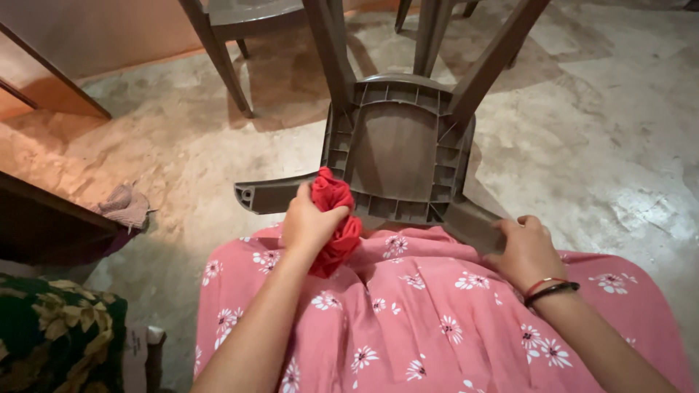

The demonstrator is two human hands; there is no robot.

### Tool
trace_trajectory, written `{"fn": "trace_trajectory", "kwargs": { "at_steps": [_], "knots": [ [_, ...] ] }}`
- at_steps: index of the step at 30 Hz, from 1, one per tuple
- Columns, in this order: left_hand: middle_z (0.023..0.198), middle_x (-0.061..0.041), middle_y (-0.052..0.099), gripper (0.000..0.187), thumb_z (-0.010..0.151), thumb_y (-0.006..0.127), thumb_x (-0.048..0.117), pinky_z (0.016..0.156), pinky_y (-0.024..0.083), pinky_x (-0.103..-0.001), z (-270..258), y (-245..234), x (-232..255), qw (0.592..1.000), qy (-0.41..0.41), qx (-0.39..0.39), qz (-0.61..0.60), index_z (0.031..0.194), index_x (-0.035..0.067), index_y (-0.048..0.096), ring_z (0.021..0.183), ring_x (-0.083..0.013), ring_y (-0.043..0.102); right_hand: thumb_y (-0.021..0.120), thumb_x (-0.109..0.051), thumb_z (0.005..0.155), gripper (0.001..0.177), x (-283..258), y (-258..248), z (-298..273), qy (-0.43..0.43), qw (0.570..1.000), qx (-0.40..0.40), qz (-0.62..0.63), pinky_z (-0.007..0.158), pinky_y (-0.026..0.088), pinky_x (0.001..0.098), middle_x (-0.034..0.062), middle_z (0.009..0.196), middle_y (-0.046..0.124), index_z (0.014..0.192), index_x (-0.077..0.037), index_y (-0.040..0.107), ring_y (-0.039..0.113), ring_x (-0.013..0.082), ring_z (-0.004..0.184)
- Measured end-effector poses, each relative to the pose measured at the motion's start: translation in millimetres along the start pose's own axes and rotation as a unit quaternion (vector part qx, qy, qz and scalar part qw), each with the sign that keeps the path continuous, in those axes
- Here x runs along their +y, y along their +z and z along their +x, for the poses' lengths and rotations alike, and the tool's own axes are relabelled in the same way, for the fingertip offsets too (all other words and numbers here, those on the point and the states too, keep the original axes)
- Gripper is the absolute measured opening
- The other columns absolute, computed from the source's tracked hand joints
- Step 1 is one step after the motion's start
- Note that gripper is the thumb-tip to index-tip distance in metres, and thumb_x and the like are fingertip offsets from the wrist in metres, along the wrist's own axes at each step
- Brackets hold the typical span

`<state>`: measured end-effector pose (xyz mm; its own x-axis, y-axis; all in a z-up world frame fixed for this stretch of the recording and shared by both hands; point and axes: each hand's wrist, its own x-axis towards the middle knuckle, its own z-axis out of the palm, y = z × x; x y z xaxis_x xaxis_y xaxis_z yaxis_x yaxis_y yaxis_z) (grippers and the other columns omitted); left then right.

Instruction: The person sits on the floor and wipes a brown plastic chair with a red cloth. They clean the underside, legs, and seat of the chair, then flip it upright to wipe the seat cushion.

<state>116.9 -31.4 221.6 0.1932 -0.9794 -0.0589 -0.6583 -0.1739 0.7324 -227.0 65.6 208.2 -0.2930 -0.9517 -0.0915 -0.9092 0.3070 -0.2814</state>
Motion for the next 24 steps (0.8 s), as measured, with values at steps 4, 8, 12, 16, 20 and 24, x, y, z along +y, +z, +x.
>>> {"fn": "trace_trajectory", "kwargs": {
  "at_steps": [4,8,12,16,20,24],
  "knots": [
    [0.113,-0.014,0.074,0.075,0.062,0.084,0.041,0.090,0.055,-0.046,0.7,-12.0,-14.4,0.998,-0.039,-0.001,0.042,0.129,0.014,0.063,0.106,-0.0347,0.070,0.083,-0.019,0.076,0.030,17.5,25.3,7.0,-0.035,0.997,0.072,-0.012,0.108,0.049,0.0435,0.0162,0.136,0.061,0.106,-0.016,0.080,0.056,0.0372,0.128],
    [0.114,-0.014,0.074,0.076,0.062,0.085,0.042,0.091,0.055,-0.045,-1.3,-11.1,-27.9,0.999,-0.032,-0.003,0.041,0.128,0.014,0.062,0.107,-0.0340,0.070,0.083,-0.012,0.073,0.022,26.7,28.4,13.9,-0.033,0.991,0.125,0.020,0.096,0.053,0.0454,0.0205,0.124,0.065,0.094,-0.015,0.081,0.062,0.0403,0.114],
    [0.115,-0.013,0.075,0.078,0.060,0.085,0.043,0.092,0.056,-0.044,-3.0,-0.4,-26.2,0.999,-0.018,-0.026,0.022,0.129,0.013,0.061,0.107,-0.0329,0.071,0.083,-0.013,0.074,0.017,33.9,27.3,27.4,-0.013,0.993,0.101,0.067,0.089,0.057,0.0451,0.0174,0.106,0.072,0.091,-0.013,0.080,0.070,0.0359,0.097],
    [0.119,-0.017,0.070,0.085,0.059,0.087,0.044,0.092,0.054,-0.045,-2.6,10.5,-8.6,0.998,-0.004,-0.029,0.046,0.134,0.014,0.058,0.109,-0.0350,0.067,0.084,-0.015,0.073,0.015,54.5,32.2,41.9,0.015,0.994,0.096,0.049,0.089,0.057,0.0441,0.0160,0.104,0.074,0.088,-0.015,0.082,0.071,0.0350,0.096],
    [0.120,-0.016,0.071,0.083,0.060,0.086,0.043,0.094,0.054,-0.043,1.3,17.6,13.3,0.998,0.030,-0.045,-0.009,0.133,0.012,0.059,0.111,-0.0336,0.068,0.086,-0.017,0.072,0.016,89.2,33.8,56.1,0.039,0.993,0.105,0.047,0.089,0.058,0.0435,0.0147,0.102,0.076,0.088,-0.016,0.084,0.073,0.0336,0.095],
    [0.120,-0.014,0.072,0.083,0.061,0.084,0.041,0.094,0.053,-0.041,3.5,23.8,33.7,0.995,0.054,-0.055,-0.057,0.134,0.011,0.058,0.110,-0.0318,0.069,0.088,-0.019,0.071,0.019,124.9,32.6,71.9,0.050,0.991,0.118,0.039,0.090,0.058,0.0430,0.0139,0.100,0.078,0.089,-0.017,0.085,0.074,0.0334,0.094]
  ]
}}
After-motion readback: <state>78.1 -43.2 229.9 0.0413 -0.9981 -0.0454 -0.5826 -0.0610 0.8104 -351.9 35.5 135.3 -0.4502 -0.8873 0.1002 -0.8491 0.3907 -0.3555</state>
